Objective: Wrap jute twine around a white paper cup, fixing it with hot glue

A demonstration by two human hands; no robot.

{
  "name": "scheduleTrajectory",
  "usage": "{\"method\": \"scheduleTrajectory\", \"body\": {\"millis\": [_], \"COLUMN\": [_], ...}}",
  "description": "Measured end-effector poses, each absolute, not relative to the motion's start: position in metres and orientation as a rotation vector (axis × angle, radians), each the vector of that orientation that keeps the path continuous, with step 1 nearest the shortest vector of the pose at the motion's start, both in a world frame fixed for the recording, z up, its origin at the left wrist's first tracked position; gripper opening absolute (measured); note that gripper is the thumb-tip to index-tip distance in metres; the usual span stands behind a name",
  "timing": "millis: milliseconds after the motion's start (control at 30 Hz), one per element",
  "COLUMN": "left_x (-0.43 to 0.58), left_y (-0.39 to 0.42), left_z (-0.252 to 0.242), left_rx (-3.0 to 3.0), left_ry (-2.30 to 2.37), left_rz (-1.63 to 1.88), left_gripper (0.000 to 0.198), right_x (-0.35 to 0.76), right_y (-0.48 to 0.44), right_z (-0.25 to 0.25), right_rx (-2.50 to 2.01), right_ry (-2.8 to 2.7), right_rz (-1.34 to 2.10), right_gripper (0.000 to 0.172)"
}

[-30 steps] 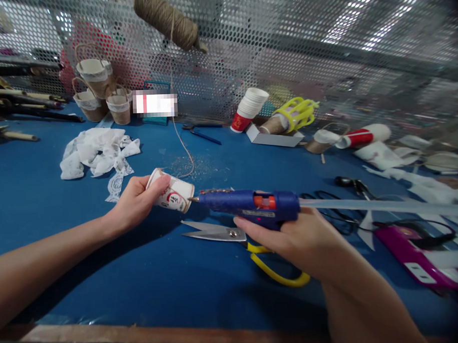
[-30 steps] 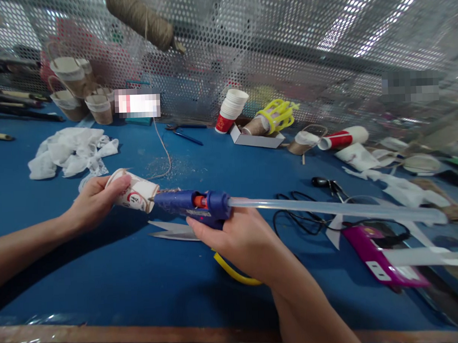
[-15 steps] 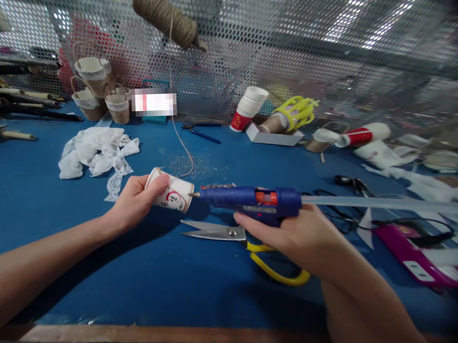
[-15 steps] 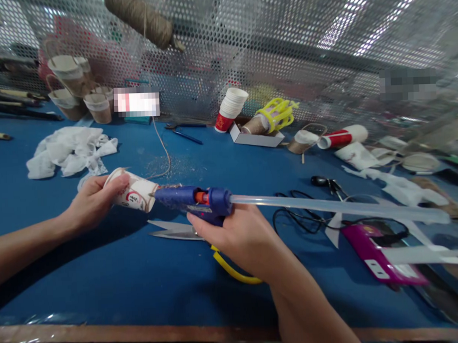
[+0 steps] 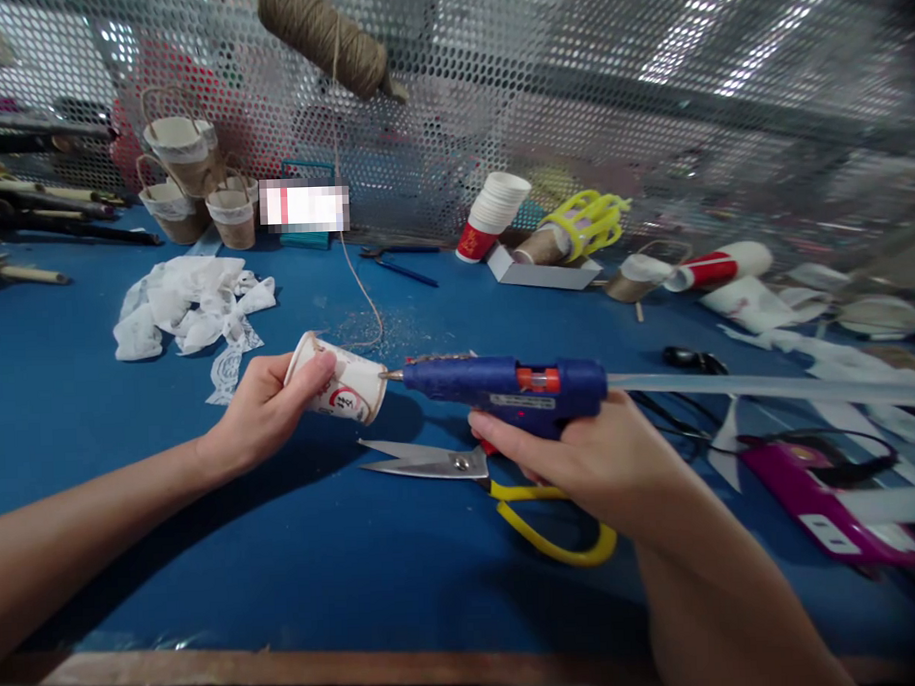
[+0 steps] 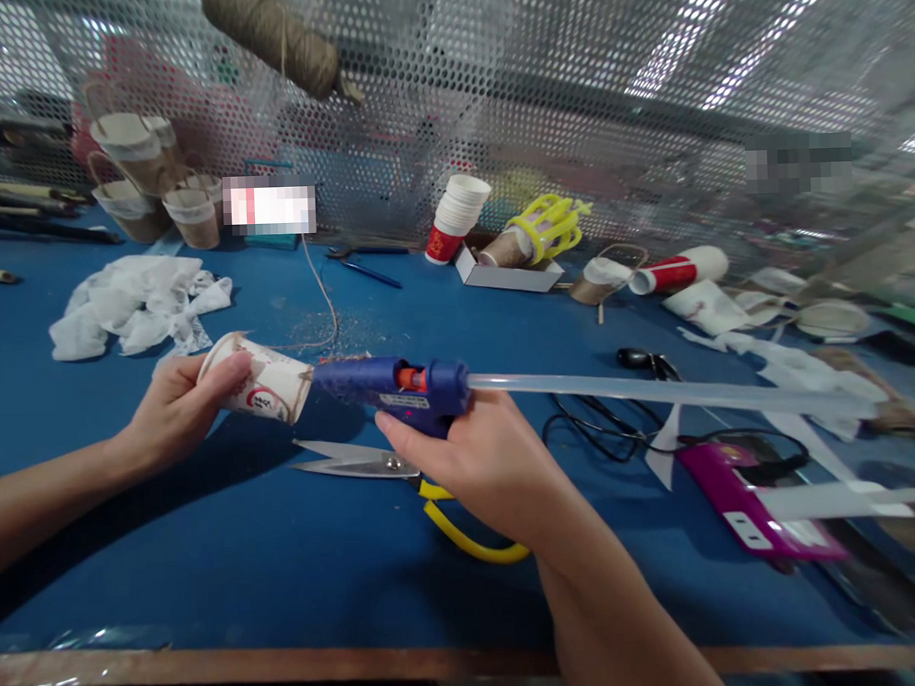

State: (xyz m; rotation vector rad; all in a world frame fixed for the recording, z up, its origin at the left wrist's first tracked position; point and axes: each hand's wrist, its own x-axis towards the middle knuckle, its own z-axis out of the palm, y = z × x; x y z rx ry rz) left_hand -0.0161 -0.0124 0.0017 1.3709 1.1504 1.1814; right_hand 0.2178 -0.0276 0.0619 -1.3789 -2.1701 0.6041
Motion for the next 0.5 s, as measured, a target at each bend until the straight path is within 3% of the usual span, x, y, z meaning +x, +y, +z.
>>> {"method": "scheduleTrajectory", "body": {"millis": [500], "left_x": [-0.0159], "left_y": [-0.0131], "left_z": [0.0043], "left_rx": [1.393], "left_ry": [1.193], "left_rz": [1.175], "left_gripper": [0.031], "right_x": [0.2202], "right_y": [-0.0280], "right_z": [0.0615], "right_rx": [-1.362], "right_ry": [-2.260], "right_rz": [0.489], "right_gripper": [0.017]}}
